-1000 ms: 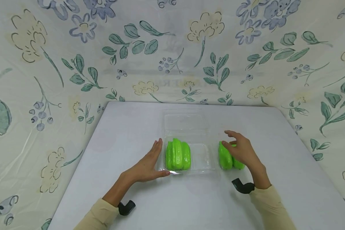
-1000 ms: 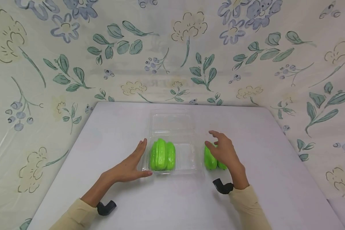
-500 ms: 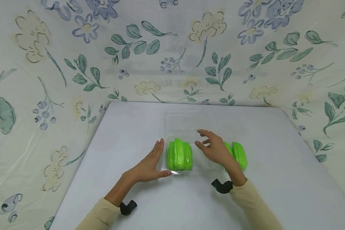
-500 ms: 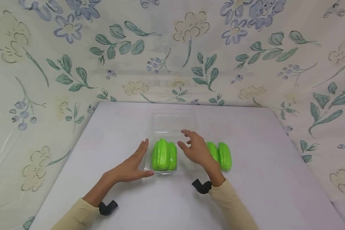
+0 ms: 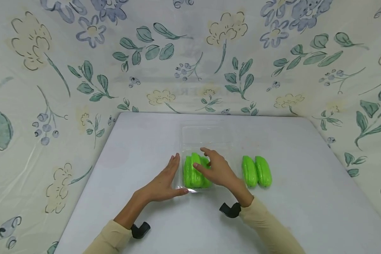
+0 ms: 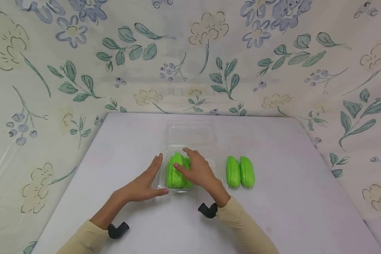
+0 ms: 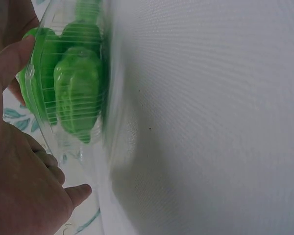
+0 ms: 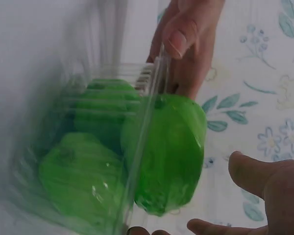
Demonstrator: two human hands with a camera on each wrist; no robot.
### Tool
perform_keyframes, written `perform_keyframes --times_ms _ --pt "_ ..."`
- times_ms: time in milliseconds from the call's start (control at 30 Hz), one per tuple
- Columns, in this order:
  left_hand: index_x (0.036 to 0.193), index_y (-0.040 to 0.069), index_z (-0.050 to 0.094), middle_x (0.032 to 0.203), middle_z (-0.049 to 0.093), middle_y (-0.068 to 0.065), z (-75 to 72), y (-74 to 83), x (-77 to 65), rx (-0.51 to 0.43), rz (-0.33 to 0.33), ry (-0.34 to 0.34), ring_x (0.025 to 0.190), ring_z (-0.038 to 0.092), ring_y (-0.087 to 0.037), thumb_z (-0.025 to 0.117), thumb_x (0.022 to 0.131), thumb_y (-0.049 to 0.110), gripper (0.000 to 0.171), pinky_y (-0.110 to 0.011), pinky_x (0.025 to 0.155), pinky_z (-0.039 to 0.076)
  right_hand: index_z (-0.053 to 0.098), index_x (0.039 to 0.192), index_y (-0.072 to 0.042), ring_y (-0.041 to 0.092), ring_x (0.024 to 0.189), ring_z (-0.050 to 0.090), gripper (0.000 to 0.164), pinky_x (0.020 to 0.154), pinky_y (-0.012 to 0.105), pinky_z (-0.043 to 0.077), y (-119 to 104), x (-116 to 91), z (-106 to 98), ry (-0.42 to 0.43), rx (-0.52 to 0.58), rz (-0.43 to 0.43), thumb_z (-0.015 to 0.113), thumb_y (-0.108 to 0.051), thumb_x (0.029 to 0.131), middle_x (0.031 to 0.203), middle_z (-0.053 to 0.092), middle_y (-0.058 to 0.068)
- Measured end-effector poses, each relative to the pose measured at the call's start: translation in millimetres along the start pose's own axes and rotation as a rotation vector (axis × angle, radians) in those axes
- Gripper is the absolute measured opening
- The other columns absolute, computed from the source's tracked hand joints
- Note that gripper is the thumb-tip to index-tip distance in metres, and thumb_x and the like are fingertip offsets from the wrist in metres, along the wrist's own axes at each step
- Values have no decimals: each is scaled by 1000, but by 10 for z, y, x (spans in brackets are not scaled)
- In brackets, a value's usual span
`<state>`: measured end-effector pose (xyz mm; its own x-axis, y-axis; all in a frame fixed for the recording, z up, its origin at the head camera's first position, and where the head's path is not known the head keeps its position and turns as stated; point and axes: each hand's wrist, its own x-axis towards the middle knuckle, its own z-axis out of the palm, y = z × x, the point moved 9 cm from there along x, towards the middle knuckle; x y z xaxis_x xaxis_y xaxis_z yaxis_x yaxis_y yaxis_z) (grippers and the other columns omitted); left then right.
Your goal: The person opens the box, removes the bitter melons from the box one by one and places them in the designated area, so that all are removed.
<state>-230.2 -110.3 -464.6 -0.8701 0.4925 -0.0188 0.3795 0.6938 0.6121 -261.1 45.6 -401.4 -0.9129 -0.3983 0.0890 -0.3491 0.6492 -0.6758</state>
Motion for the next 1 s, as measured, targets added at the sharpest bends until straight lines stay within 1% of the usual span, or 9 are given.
perform_keyframes --times_ms 167,400,533,633,700,900,1000 --pt "157 6 -5 163 -4 -5 -5 3 3 -4 -4 2 148 -6 -18 71 82 56 118 -46 116 17 46 143 -1 35 110 62 67 88 50 53 -17 29 71 0 -41 -2 69 -38 92 135 55 21" --pt "157 7 -6 164 -4 -6 3 14 7 -9 0 1 148 -6 -17 71 82 58 119 -46 116 17 54 140 -9 30 100 64 58 82 47 55 -53 20 90 4 -92 -19 71 -35 91 126 59 19" --pt "157 6 -5 164 -3 -8 1 23 6 -7 8 5 148 -6 -18 70 82 59 119 -45 116 17 55 139 -8 33 107 61 56 86 48 54 -71 12 111 -7 -93 -22 72 -32 91 126 58 20" --pt "157 7 -6 164 -3 -8 0 26 3 -13 5 5 148 -6 -18 71 82 58 119 -46 116 17 56 138 -7 32 108 61 55 85 47 54 -75 10 124 -9 -93 -17 72 -30 91 126 58 20" --pt "157 7 -6 164 -3 -7 1 26 3 -14 1 5 148 -5 -18 71 82 57 119 -46 116 17 56 137 -6 31 105 62 54 82 44 55 -80 10 123 -6 -91 -16 73 -28 90 125 58 21" --pt "157 5 -4 163 -3 -6 0 27 1 -14 -4 5 148 -5 -17 72 82 57 119 -45 116 18 58 136 -6 22 86 64 53 69 33 56 -85 11 88 9 -65 -15 74 -23 88 121 60 19" --pt "157 5 -4 163 -3 -6 -5 26 -3 -14 -5 7 148 -5 -18 71 82 58 119 -46 116 18 58 136 -6 20 82 63 53 66 30 55 -94 4 50 13 -47 -19 74 -21 88 121 60 19"
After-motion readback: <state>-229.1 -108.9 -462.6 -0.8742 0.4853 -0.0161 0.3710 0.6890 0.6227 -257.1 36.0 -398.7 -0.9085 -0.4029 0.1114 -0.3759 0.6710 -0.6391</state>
